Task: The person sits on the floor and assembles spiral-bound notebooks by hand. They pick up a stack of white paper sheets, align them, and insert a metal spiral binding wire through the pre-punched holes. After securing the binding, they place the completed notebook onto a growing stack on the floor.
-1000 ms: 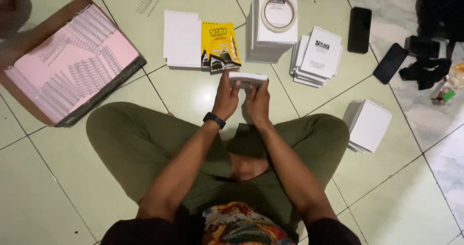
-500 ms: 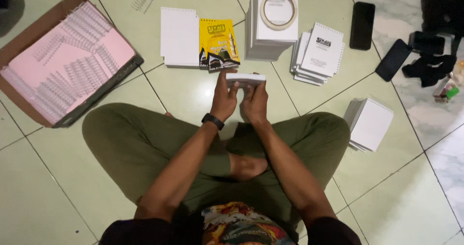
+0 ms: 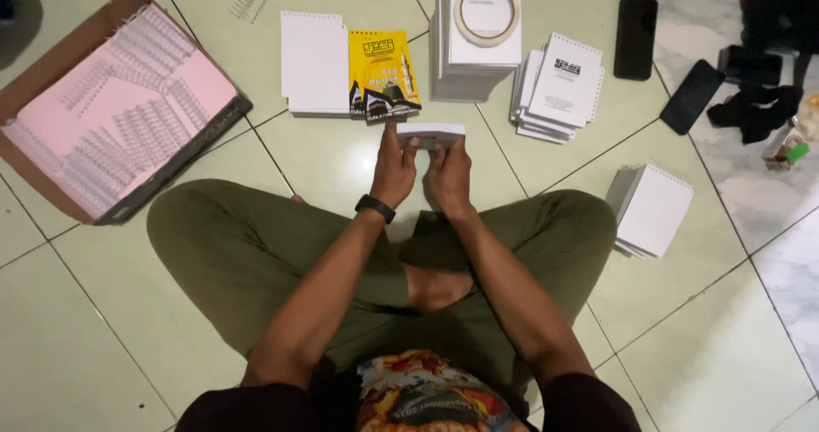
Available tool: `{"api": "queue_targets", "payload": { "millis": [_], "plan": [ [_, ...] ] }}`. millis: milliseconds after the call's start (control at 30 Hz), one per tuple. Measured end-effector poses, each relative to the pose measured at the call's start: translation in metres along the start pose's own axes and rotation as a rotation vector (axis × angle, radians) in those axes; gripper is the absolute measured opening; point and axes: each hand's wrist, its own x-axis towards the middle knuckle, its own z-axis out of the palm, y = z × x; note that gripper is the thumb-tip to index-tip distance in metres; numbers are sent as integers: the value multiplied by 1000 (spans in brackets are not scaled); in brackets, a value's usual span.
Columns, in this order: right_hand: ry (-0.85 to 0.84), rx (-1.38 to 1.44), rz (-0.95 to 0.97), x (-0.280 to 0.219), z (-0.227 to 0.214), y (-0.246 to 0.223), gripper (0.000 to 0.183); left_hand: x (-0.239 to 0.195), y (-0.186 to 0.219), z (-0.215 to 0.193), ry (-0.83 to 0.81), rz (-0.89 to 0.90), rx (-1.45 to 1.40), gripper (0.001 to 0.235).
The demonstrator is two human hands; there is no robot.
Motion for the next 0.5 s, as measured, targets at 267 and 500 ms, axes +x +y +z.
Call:
{"api": "queue_targets", "payload": {
  "millis": [267, 500],
  "plan": [
    [-165, -138, 141, -3, -31, -39, 25, -4, 22, -20, 50, -54, -72, 36],
    [-269, -318, 173, -8, -41, -56, 32, -14, 26, -24, -66, -72, 31, 57]
  ]
}}
